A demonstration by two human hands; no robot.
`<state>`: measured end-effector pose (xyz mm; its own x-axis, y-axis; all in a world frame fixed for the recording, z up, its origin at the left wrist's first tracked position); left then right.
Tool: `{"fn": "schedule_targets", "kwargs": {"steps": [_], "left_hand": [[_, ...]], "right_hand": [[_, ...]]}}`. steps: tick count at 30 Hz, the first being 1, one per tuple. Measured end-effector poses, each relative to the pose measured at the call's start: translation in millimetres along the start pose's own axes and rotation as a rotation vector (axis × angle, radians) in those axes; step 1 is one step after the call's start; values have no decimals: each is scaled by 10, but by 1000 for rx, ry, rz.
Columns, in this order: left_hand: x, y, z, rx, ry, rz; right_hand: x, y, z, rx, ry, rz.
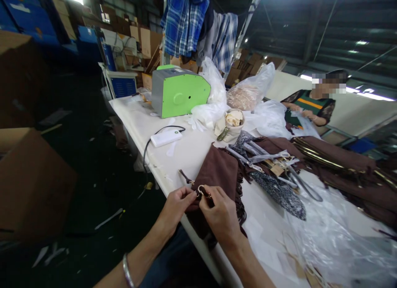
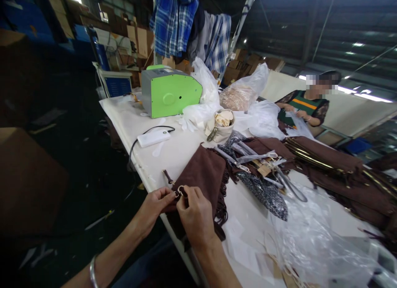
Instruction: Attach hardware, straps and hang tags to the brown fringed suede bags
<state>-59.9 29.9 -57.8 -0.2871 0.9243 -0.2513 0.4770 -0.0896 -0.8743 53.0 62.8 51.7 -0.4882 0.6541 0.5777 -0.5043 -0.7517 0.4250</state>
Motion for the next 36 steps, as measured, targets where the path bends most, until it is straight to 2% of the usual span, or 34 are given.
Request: {"fn": "schedule_targets", "kwargs": {"steps": [4, 12, 23, 32, 36], "left_hand": [[-53, 37, -95, -162, 37, -10], [-40, 169, -186, -375, 6, 44], [34, 179, -102, -466, -21, 17], [24, 126, -189, -452, 19, 14], [30, 131, -198, -425, 15, 15]], "right_hand": [[-59, 58, 76, -45, -57, 93], [-56, 146, 104, -110, -52, 155], [-17, 224, -22, -177, 16, 214], [47, 288, -22, -276, 26, 197], [-32, 323, -35, -298, 33, 206]]}}
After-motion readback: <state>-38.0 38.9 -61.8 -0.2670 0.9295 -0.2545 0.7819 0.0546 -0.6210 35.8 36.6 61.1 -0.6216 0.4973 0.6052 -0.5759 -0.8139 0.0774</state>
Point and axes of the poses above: each hand's wrist, its own x-axis towards the middle knuckle, its own z-axis out of the back of the hand, y = z × x, the point moved 10 cm from there along x, towards the middle knuckle, and after that the axes turned 1 degree about -x, right-handed, at the moved point
